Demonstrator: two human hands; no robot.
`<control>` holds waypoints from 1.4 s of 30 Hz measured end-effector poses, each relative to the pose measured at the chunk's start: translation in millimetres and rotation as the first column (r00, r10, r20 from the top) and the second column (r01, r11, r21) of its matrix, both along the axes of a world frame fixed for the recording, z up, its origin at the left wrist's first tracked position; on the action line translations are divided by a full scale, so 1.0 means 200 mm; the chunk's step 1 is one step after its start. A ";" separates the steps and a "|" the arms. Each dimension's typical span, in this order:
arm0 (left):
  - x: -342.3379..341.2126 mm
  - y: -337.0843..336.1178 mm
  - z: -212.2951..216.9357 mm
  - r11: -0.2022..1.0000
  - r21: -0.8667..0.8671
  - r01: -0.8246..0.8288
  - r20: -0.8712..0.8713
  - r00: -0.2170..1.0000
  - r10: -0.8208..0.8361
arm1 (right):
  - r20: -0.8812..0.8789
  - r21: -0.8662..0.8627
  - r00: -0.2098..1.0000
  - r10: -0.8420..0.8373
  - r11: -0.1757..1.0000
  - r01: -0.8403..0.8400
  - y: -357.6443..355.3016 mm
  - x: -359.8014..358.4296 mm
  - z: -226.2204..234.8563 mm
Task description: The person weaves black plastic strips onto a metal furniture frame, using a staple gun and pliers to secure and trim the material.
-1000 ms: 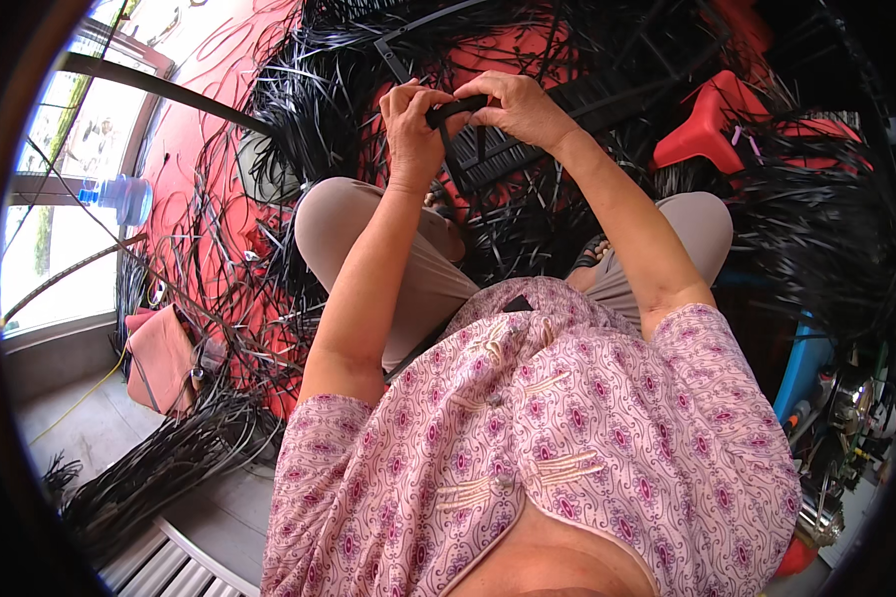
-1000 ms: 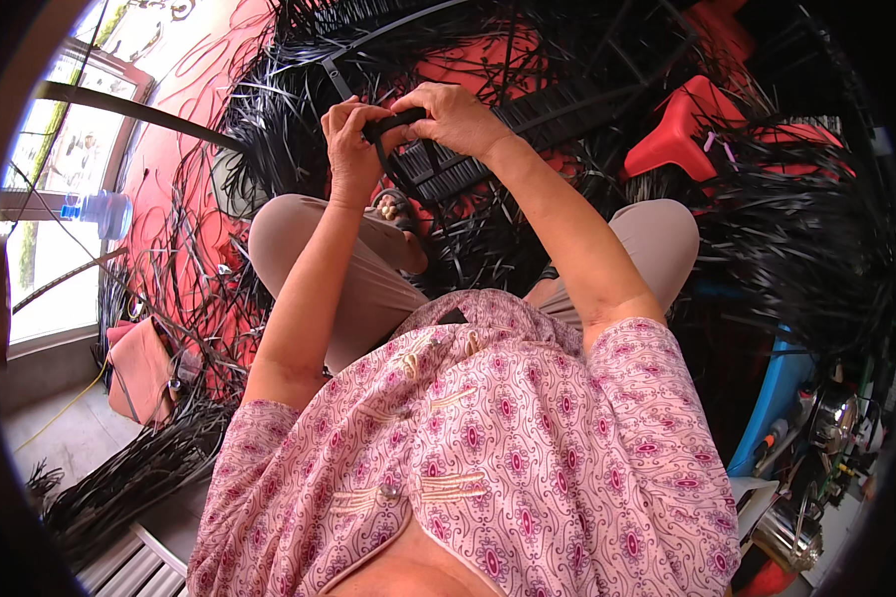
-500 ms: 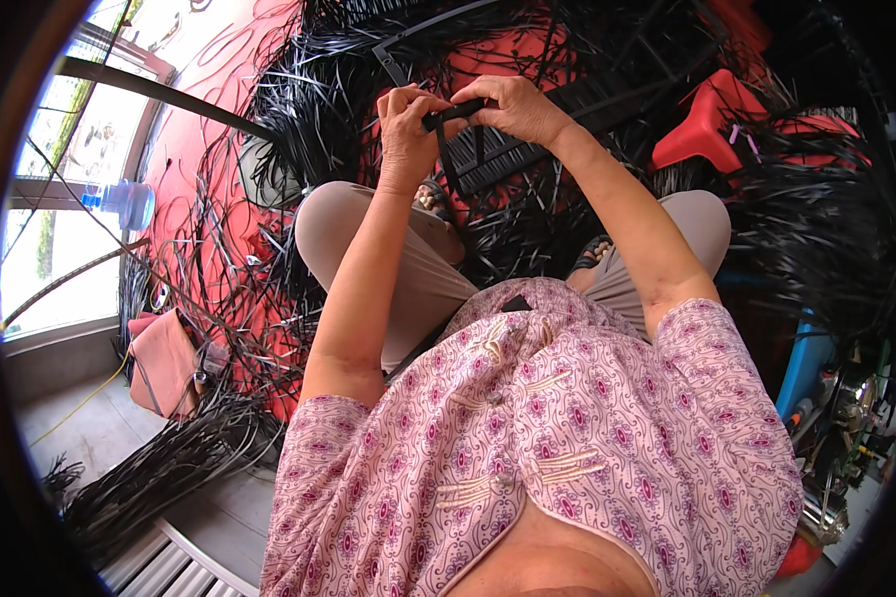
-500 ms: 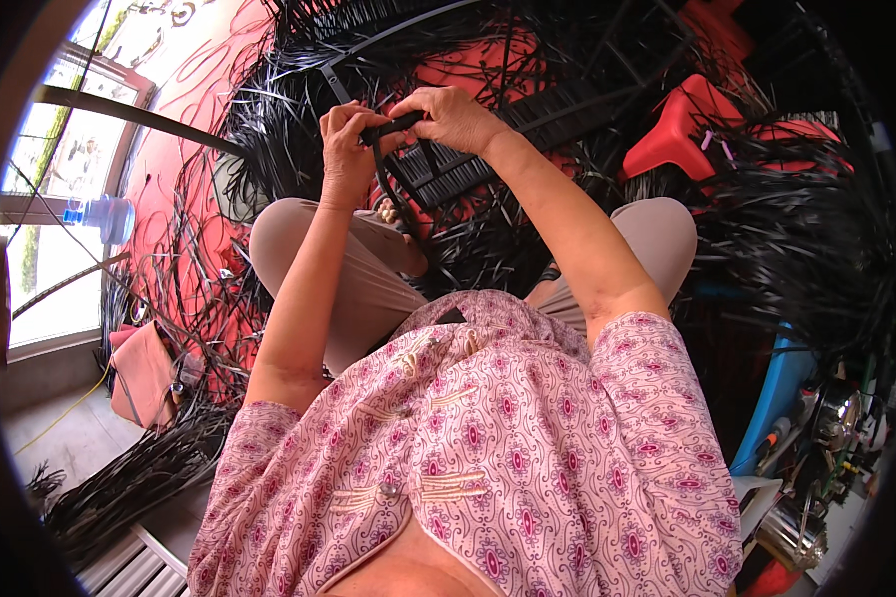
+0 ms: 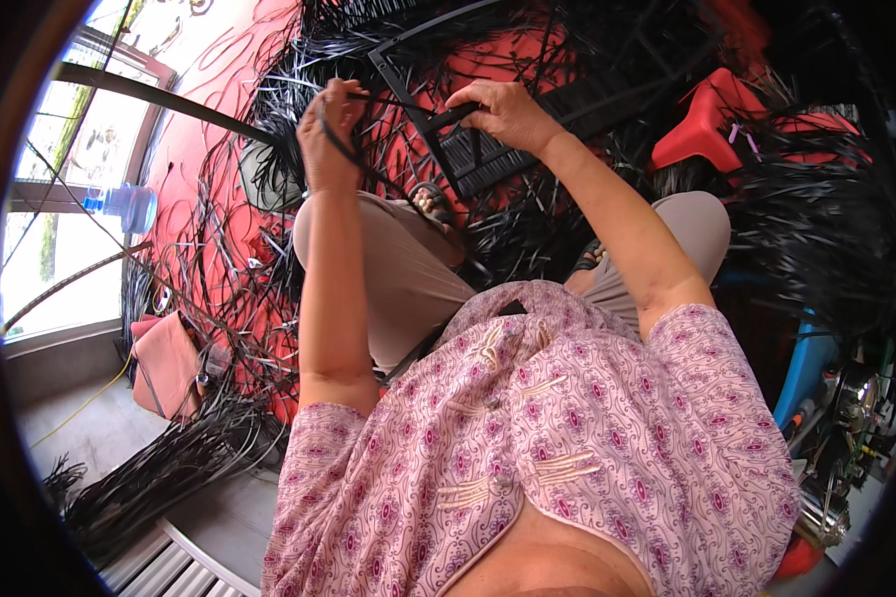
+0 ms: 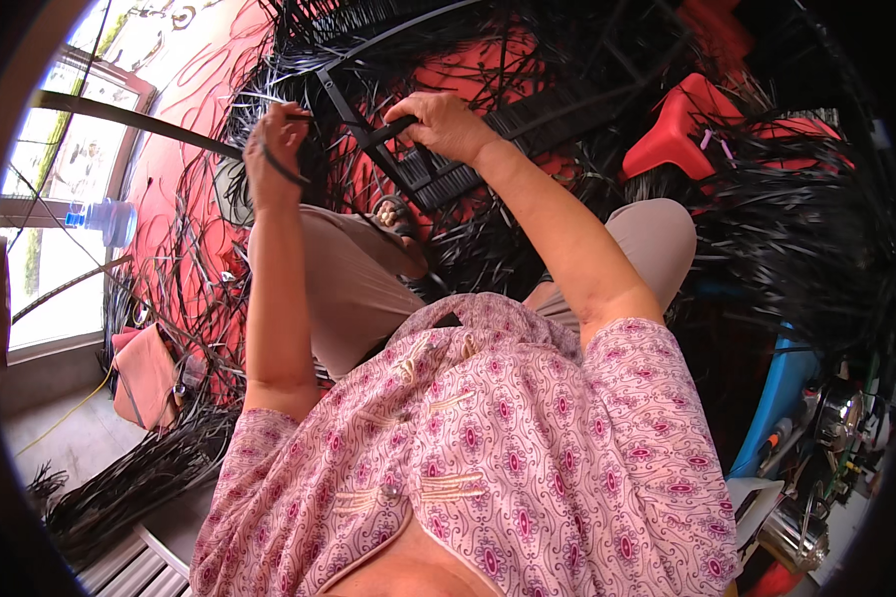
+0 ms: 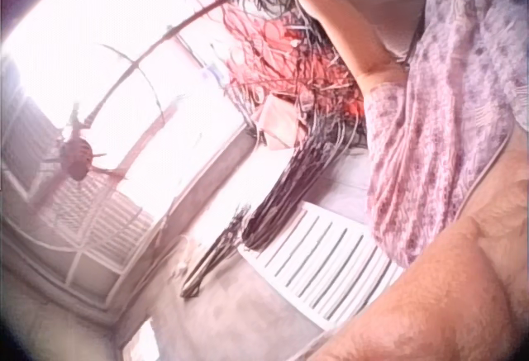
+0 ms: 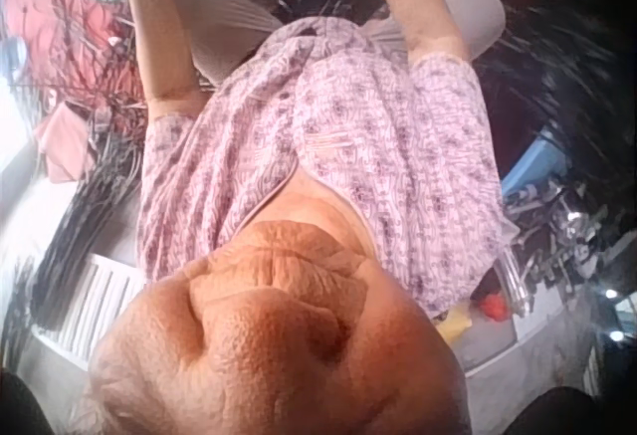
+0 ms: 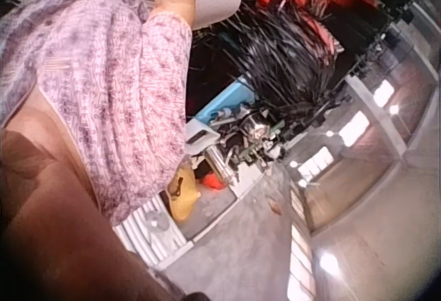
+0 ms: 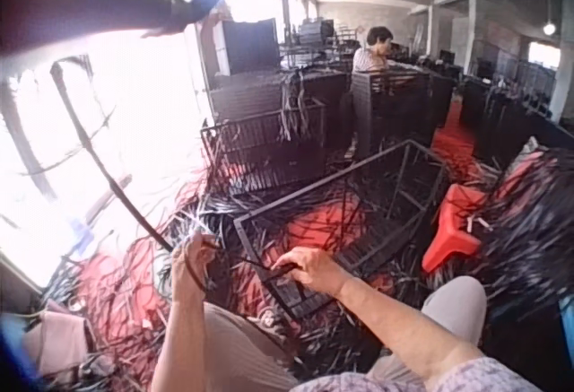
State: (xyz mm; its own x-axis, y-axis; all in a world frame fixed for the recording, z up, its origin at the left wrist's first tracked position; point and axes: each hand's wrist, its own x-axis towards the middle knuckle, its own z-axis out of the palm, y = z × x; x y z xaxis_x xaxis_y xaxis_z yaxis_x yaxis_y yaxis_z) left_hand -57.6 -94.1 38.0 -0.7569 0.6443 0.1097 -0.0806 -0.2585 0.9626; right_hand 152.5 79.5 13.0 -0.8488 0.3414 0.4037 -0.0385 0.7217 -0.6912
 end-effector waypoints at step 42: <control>0.58 0.10 -0.05 0.847 -0.363 -0.389 -0.907 0.357 -0.225 | 0.018 0.097 0.999 -0.050 0.994 0.048 -0.05 0.02 0.03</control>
State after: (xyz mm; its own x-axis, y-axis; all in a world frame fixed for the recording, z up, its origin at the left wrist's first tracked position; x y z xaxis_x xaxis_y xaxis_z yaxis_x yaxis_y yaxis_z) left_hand 58.6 -74.6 28.5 -0.4275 0.7687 0.4758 0.8894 0.2632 0.3739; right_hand 157.0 69.4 19.5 -0.8403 0.3430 0.4197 0.0120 0.7859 -0.6182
